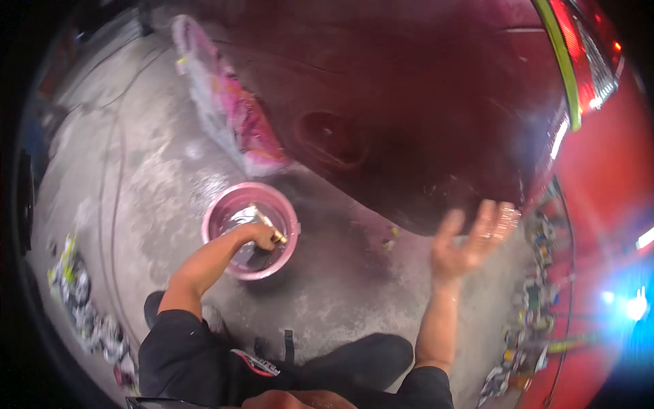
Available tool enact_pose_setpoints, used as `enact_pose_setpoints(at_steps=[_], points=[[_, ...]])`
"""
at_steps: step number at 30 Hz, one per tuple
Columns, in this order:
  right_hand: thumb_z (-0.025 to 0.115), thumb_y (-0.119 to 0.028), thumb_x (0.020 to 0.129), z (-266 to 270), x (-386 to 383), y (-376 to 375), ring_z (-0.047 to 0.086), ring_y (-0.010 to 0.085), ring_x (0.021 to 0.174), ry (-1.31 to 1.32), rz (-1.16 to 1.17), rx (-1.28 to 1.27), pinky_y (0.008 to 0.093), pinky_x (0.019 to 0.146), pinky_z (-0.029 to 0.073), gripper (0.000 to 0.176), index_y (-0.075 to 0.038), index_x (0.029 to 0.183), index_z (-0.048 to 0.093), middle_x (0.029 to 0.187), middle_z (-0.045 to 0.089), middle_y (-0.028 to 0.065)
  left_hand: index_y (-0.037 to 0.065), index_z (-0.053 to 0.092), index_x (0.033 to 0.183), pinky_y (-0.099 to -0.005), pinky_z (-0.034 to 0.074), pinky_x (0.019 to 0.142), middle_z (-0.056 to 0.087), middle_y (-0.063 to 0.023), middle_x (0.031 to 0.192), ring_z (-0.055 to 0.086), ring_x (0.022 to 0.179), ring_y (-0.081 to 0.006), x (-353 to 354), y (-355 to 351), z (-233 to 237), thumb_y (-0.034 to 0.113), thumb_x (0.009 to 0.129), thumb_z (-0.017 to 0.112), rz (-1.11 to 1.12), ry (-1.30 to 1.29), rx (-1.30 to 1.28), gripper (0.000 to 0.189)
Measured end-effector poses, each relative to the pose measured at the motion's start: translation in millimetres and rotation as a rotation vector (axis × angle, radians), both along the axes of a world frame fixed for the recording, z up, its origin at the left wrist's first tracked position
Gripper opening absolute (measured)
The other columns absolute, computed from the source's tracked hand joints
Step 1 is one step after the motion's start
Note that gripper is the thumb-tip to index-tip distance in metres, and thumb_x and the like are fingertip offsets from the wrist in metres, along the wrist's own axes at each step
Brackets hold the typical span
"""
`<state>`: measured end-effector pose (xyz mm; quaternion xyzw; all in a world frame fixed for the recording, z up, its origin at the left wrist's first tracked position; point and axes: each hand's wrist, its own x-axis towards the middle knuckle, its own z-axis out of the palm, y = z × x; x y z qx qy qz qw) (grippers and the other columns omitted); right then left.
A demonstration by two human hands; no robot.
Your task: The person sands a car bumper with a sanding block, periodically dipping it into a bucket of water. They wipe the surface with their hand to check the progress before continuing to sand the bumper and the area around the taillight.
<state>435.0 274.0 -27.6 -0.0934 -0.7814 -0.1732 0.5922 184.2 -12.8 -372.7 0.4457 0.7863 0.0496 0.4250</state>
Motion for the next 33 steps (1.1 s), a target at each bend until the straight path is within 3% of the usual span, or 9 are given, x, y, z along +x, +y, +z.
enact_pose_setpoints(at_steps=[7,11,14,16,18,23,26,30,33], points=[[0.072,-0.031,0.089,-60,20,-15,0.027,0.0503,0.145,-0.577,-0.323,-0.04,0.0617,0.118,0.021,0.077,0.009,0.146,0.039,0.154,0.032,0.0329,0.011,0.075,0.115,-0.0423,0.053,0.091,0.072,-0.0168,0.115,0.069,0.103,-0.0329,-12,27,88,0.045,0.074,0.078,-0.393,0.109,-0.076,0.053],[0.065,-0.039,0.094,-79,7,-17,0.012,0.0542,0.148,-0.592,-0.376,-0.069,0.0628,0.12,0.013,0.085,0.014,0.149,0.027,0.159,0.015,0.0355,0.003,0.075,0.1,-0.044,0.055,0.082,0.072,-0.0165,0.101,0.07,0.094,-0.0334,13,18,174,0.028,0.088,0.068,-0.123,0.358,0.431,0.028],[0.062,-0.04,0.097,-95,-9,-22,0.005,0.0561,0.148,-0.464,-0.345,-0.175,0.0648,0.119,0.012,0.084,0.01,0.152,0.025,0.161,0.005,0.034,0.006,0.073,0.102,-0.0415,0.056,0.08,0.072,-0.0125,0.097,0.069,0.088,-0.0309,9,39,216,0.014,0.086,0.072,0.217,0.72,1.605,0.018],[0.063,-0.04,0.096,-100,-12,-39,0.005,0.0564,0.148,-0.571,-0.389,-0.208,0.0657,0.118,0.011,0.083,0.004,0.154,0.025,0.162,0.006,0.0334,0.003,0.073,0.106,-0.042,0.053,0.091,0.069,-0.015,0.114,0.066,0.104,-0.0331,2,51,264,0.011,0.083,0.075,0.348,0.766,1.841,0.025],[0.066,-0.039,0.093,-111,-10,-49,0.011,0.0537,0.148,-0.766,-0.38,-0.215,0.0645,0.118,0.014,0.077,-0.002,0.153,0.034,0.161,0.013,0.0318,0.0,0.053,0.141,-0.0526,0.033,0.114,0.041,-0.0253,0.151,0.038,0.141,-0.0414,-4,67,291,0.025,0.091,0.069,0.496,0.966,1.672,0.058],[0.067,-0.04,0.092,-184,26,-94,0.032,0.0432,0.145,-1.298,0.027,-0.547,0.0496,0.117,0.032,0.069,-0.005,0.148,0.044,0.158,0.03,0.0279,-0.003,0.018,0.157,-0.0627,0.014,0.119,0.012,-0.0294,0.162,0.012,0.151,-0.0474,-1,162,236,0.046,0.102,0.048,0.681,1.016,1.738,0.079],[0.066,-0.041,0.093,-184,34,-102,0.04,0.043,0.141,-1.713,0.188,-0.781,0.0486,0.115,0.037,0.066,-0.008,0.146,0.047,0.154,0.037,0.0257,-0.005,0.019,0.156,-0.0649,0.012,0.119,0.012,-0.0314,0.162,0.014,0.15,-0.0497,11,180,198,0.046,0.101,0.048,0.619,1.057,1.736,0.08],[0.065,-0.041,0.093,-178,14,-90,0.045,0.0395,0.137,-1.596,0.207,-0.904,0.0476,0.112,0.04,0.063,-0.006,0.143,0.052,0.15,0.045,0.0241,0.0,0.025,0.155,-0.0654,0.021,0.117,0.017,-0.0297,0.161,0.02,0.148,-0.0491,11,174,154,0.047,0.098,0.054,0.416,1.163,1.626,0.079],[0.067,-0.039,0.091,-159,0,-86,0.048,0.0391,0.135,-1.25,0.208,-0.622,0.0478,0.113,0.039,0.059,-0.004,0.137,0.057,0.145,0.05,0.0233,0.0,0.03,0.153,-0.0667,0.021,0.115,0.019,-0.0307,0.16,0.02,0.148,-0.0494,19,152,128,0.045,0.096,0.058,0.298,1.153,1.503,0.077]])
